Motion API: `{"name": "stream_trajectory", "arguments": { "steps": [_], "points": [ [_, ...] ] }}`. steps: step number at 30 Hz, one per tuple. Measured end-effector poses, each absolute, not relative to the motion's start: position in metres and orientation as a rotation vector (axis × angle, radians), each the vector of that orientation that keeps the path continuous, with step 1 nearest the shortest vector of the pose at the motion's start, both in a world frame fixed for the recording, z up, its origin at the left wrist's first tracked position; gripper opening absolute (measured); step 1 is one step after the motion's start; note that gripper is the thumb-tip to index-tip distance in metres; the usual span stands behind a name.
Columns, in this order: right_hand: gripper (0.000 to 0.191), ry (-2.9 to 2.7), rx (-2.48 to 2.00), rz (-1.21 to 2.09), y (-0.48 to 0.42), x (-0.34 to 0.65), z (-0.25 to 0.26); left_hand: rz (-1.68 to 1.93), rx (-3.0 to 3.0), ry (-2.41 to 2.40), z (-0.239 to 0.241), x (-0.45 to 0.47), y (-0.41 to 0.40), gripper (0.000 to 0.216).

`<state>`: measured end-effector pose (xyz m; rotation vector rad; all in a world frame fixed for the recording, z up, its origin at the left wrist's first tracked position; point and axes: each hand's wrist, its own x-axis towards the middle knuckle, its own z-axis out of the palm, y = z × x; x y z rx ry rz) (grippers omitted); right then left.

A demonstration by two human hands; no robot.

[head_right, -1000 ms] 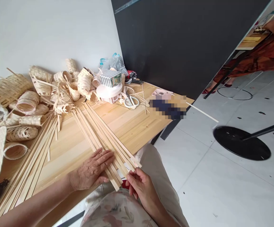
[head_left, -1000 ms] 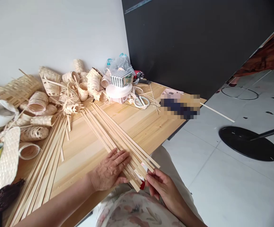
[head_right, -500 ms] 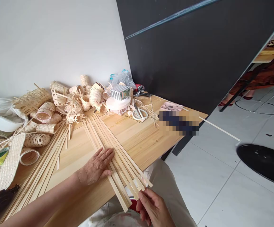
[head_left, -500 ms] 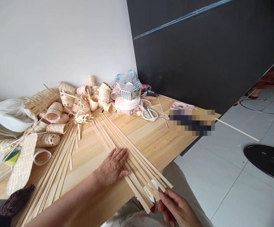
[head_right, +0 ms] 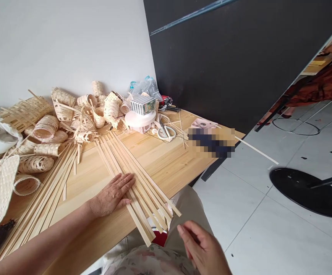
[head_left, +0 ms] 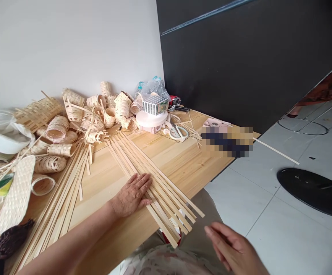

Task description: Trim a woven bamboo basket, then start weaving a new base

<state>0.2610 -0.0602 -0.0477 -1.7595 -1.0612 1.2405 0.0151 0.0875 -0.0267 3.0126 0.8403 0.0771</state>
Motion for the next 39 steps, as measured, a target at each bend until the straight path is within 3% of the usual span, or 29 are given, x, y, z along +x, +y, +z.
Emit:
{"name": "stream_trajectory", "arguments": {
  "steps": [4, 8, 13, 39],
  "points": [
    [0.019, -1.661, -1.580, 0.601, -0.034, 0.266, -0.018, 0.074, 3.012, 0.830, -0.028, 0.015, 0.087, 0.064],
    [0.041, -2.371, -1.270, 0.391, 0.018, 0.241, -0.010, 0.062, 3.013, 0.831, -0.028, 0.015, 0.086, 0.065],
    [0.053, -2.654, -1.130, 0.358, 0.054, 0.227, -0.026, 0.055, 3.000, 0.837, -0.029, 0.015, 0.087, 0.068],
    [0.050, -2.773, -1.006, 0.231, 0.061, 0.244, -0.032, 0.167, 2.945, 0.786, -0.028, 0.013, 0.088, 0.066]
  ]
}}
